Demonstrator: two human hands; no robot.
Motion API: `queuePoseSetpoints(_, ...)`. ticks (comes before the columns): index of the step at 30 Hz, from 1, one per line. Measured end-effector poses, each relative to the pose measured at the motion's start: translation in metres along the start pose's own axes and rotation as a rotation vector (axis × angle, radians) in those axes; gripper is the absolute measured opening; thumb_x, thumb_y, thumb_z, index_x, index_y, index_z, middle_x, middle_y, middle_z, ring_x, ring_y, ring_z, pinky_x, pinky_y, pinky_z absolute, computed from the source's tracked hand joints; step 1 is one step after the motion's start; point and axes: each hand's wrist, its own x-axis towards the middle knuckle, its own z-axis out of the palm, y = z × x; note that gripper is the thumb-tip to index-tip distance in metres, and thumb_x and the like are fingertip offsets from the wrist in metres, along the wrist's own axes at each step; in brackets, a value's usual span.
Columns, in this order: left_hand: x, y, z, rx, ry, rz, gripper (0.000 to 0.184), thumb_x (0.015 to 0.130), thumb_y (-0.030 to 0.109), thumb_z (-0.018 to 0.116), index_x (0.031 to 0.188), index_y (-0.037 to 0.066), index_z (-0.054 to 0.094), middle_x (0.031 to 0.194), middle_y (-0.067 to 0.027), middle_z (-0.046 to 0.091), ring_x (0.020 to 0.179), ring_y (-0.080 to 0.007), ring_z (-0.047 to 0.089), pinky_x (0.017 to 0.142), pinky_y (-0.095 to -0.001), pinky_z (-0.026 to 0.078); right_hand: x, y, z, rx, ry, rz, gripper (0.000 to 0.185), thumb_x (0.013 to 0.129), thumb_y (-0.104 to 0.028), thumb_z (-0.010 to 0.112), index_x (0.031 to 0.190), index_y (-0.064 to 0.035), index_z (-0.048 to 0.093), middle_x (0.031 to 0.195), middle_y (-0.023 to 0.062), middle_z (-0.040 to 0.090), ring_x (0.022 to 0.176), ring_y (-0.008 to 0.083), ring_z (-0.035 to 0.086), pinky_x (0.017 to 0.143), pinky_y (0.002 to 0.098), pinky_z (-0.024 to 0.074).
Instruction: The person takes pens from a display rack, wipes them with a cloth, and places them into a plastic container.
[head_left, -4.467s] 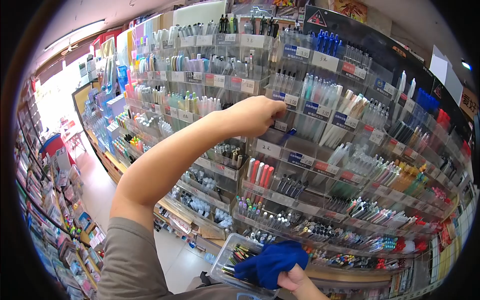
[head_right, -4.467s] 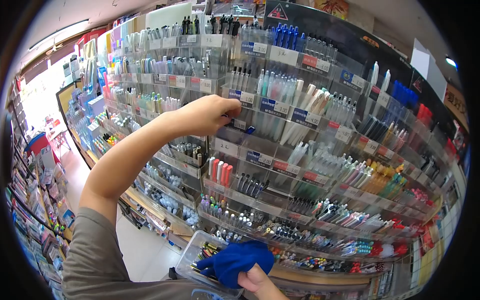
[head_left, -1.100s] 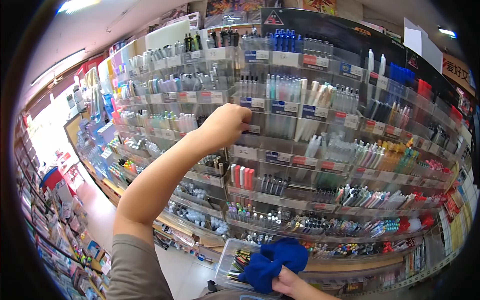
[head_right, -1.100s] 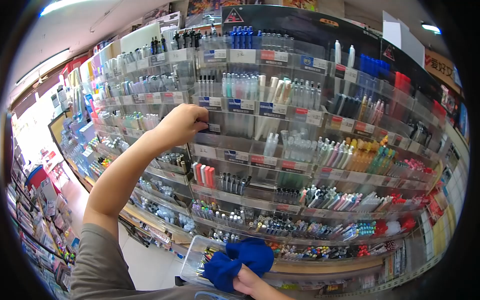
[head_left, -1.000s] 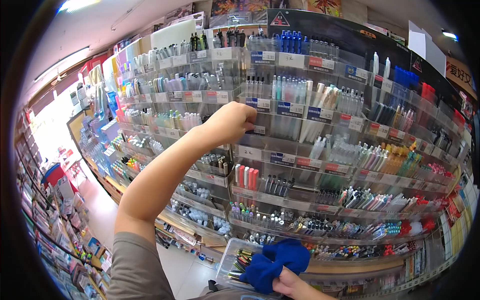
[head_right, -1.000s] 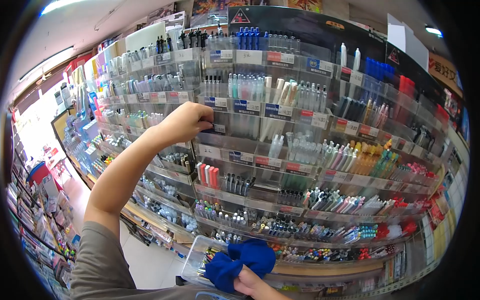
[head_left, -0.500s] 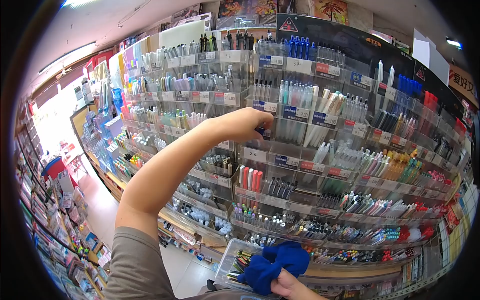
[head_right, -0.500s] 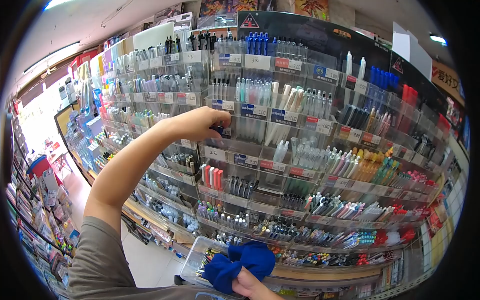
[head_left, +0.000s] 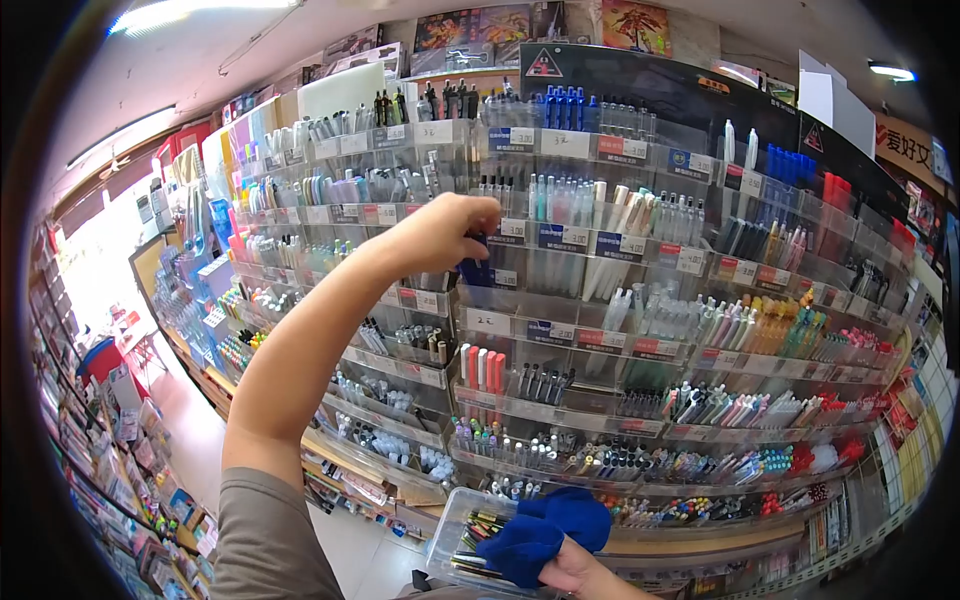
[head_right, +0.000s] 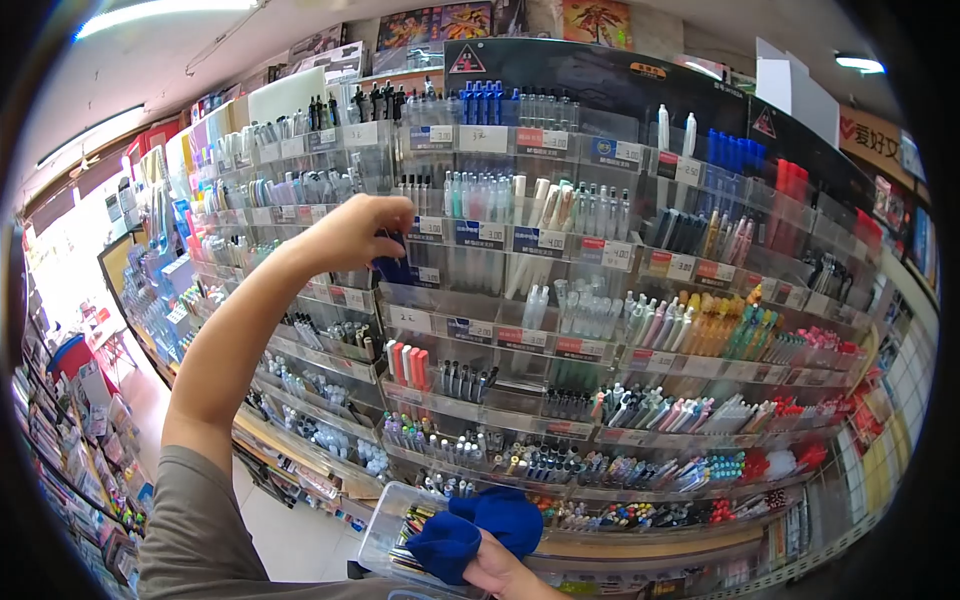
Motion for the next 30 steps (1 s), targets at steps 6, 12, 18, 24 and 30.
queuePoseSetpoints(6, -0.009, 0.001, -0.025, -0.238, 0.143, -0.183, 0.021, 0.076, -0.004, 0.061, 0.089, 0.003, 0.046, 0.075, -0.0047, 0.059, 0.069, -0.008, 0.054, 0.051, -0.0243, 0.048, 0.007, 0.006, -0.006, -0.047, 0.004, 0.052, 0.032, 0.088, -0.017, 0.051, 0.115, -0.0004, 0.049, 0.109, 0.0141, 0.058, 0.105, 0.0266, 0.055, 0.093, 0.0408, 0.0428)
queuePoseSetpoints(12, -0.023, -0.007, -0.057, -0.498, 0.277, -0.155, 0.016, 0.08, 0.004, 0.06, 0.087, 0.007, 0.046, 0.077, -0.0027, 0.061, 0.068, -0.0099, 0.061, 0.053, -0.0224, 0.054, 0.009, -0.009, -0.002, 0.02, 0.048, -0.028, 0.024, 0.089, -0.018, 0.049, 0.105, -0.0019, 0.053, 0.094, 0.0111, 0.06, 0.085, 0.0207, 0.054, 0.071, 0.0338, 0.0434)
queuePoseSetpoints(18, -0.06, 0.027, -0.032, -0.664, 0.052, -0.238, 0.016, 0.077, 0.001, 0.061, 0.085, 0.008, 0.049, 0.081, -0.0048, 0.065, 0.066, -0.0094, 0.062, 0.051, -0.0193, 0.051, -0.009, -0.048, 0.037, 0.052, -0.17, -0.21, 0.032, 0.086, -0.021, 0.049, 0.107, 0.002, 0.052, 0.104, 0.0144, 0.059, 0.1, 0.0283, 0.056, 0.088, 0.0411, 0.0446)
queuePoseSetpoints(24, -0.108, 0.041, 0.115, -0.922, -0.712, -0.288, 0.018, 0.079, 0.002, 0.063, 0.089, 0.004, 0.048, 0.086, -0.0034, 0.063, 0.077, -0.0072, 0.057, 0.064, -0.0222, 0.049, 0.004, -0.024, 0.035, 0.114, -0.05, 0.043, 0.048, 0.093, -0.036, 0.039, 0.127, -0.0021, 0.042, 0.114, 0.016, 0.056, 0.103, 0.026, 0.055, 0.093, 0.0391, 0.0412)
queuePoseSetpoints(30, -0.127, 0.029, 0.174, -1.04, -0.839, -0.377, 0.015, 0.082, 0.004, 0.06, 0.092, 0.003, 0.048, 0.083, -0.0028, 0.062, 0.074, -0.0044, 0.057, 0.058, -0.0207, 0.048, -0.002, -0.002, 0.05, -0.456, 0.109, -0.108, 0.018, 0.089, -0.026, 0.053, 0.087, -0.0087, 0.058, 0.062, -0.0023, 0.058, 0.037, 0.0049, 0.045, 0.034, 0.018, 0.0358)
